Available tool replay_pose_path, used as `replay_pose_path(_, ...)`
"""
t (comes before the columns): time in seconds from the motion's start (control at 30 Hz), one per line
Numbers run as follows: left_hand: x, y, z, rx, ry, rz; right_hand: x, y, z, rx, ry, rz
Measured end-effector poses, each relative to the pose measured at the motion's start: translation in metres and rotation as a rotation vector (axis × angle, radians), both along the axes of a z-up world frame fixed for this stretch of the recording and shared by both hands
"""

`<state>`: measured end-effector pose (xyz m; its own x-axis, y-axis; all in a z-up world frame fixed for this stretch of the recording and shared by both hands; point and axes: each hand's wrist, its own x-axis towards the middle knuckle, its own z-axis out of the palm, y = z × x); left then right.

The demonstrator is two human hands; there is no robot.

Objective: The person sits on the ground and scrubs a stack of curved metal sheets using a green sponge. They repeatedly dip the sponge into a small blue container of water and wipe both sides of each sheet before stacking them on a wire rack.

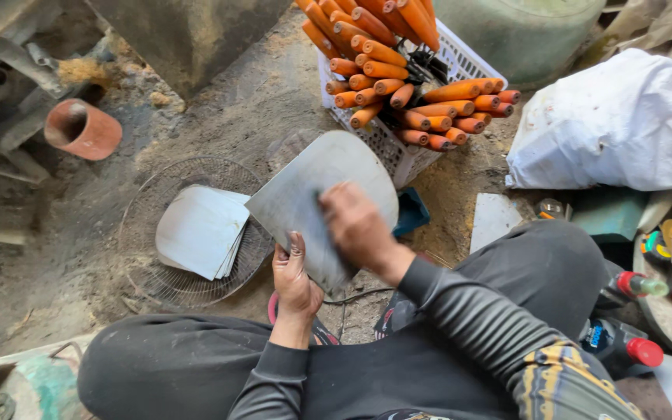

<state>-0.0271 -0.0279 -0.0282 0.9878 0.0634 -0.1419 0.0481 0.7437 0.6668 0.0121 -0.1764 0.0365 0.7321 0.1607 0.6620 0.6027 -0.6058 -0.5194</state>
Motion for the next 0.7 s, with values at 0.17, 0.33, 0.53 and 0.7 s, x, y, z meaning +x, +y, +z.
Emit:
replay_pose_path(0.17,-0.008,0.003,-0.007,-0.099,0.051,-0.079,0.016,-0.013,0.004,-0.059,-0.017,-0.146)
replay_pose_path(0.33,-0.005,0.003,0.012,-0.181,0.053,-0.084,0.036,-0.050,0.003,-0.044,0.119,-0.335)
replay_pose_path(0.53,0.001,0.009,0.033,-0.174,0.047,-0.027,0.009,-0.044,-0.021,-0.121,0.287,-0.334)
replay_pose_path(0.7,0.002,0.003,0.034,-0.178,0.070,-0.076,0.025,-0.056,-0.018,-0.048,0.233,-0.402)
